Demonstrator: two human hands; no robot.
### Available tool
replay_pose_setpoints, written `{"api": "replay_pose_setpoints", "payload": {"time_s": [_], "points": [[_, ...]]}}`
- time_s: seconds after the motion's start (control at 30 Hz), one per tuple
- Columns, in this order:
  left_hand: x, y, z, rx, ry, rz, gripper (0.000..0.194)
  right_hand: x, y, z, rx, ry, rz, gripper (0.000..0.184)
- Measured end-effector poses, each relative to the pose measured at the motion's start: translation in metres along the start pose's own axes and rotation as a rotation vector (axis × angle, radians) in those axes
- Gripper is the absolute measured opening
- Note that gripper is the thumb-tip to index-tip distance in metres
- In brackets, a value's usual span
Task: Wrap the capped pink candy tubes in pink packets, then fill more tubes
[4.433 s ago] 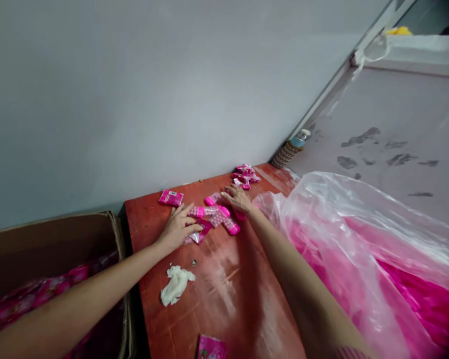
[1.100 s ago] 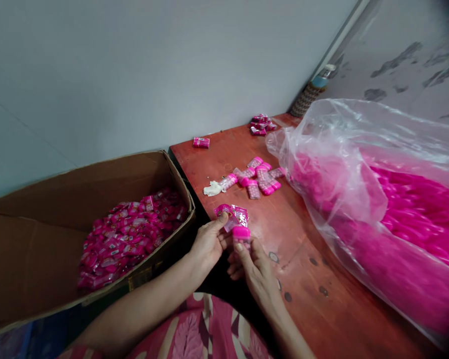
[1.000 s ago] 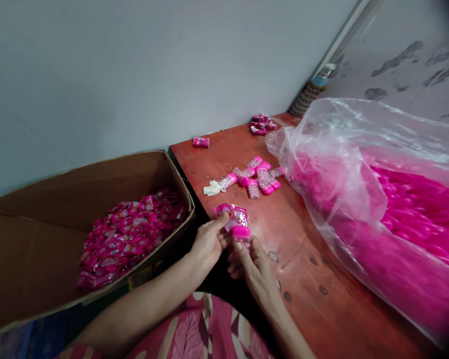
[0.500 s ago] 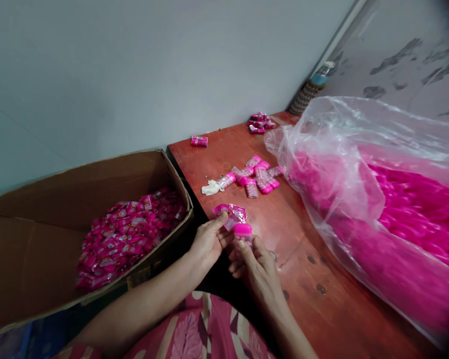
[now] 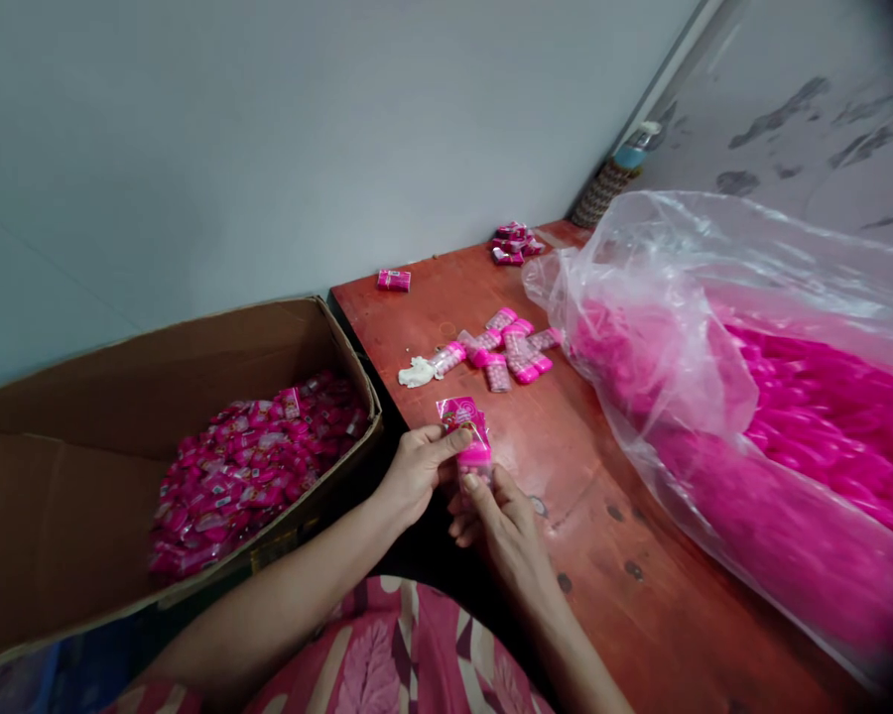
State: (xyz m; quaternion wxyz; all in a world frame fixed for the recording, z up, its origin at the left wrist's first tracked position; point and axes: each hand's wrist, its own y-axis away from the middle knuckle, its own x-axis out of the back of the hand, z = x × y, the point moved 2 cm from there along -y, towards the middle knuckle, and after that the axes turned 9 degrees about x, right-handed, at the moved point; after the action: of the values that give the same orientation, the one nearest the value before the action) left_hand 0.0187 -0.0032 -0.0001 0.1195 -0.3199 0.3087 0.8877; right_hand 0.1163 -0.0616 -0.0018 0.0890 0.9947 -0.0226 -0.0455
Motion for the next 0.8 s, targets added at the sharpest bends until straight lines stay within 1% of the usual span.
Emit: {"api": "replay_pose_setpoints", "payload": {"time_s": [0.2,0.27,0.33,0.43,0.47,0.5,0.6,0.63,0.67,0.8], "points": [[-0.001,0.001,-0.001,0.059,-0.103,-0.078,0.031,0.001,0.001,-0.002,0.077,0.143,0.042,0.030],[0.000,0.000,0.000,0.066,-0.134,-0.086,0.032,0.002,0.001,-0.003,0.090,0.170,0.062,0.029],[0.000,0.000,0.001,0.079,-0.169,-0.095,0.033,0.002,0.000,-0.002,0.064,0.086,0.013,0.029],[-0.002,-0.001,0.002,0.088,-0.220,-0.134,0.033,0.003,-0.002,0.001,-0.015,-0.116,-0.111,0.029],[-0.003,-0.001,0.002,0.091,-0.234,-0.140,0.032,0.004,-0.002,0.002,-0.025,-0.133,-0.125,0.029],[-0.004,-0.001,0.002,0.091,-0.242,-0.133,0.030,0.005,-0.003,0.002,-0.015,-0.105,-0.111,0.028],[-0.005,0.000,0.001,0.086,-0.227,-0.061,0.024,0.010,-0.003,0.000,0.069,0.108,-0.014,0.027],[-0.005,0.001,0.000,0.087,-0.219,-0.053,0.023,0.010,-0.003,-0.001,0.082,0.144,0.000,0.027],[-0.006,0.002,0.000,0.092,-0.214,-0.061,0.024,0.010,-0.003,-0.002,0.076,0.131,-0.010,0.027],[-0.007,0.002,0.000,0.132,-0.206,-0.147,0.030,0.006,-0.003,-0.002,-0.016,-0.126,-0.137,0.029]]}}
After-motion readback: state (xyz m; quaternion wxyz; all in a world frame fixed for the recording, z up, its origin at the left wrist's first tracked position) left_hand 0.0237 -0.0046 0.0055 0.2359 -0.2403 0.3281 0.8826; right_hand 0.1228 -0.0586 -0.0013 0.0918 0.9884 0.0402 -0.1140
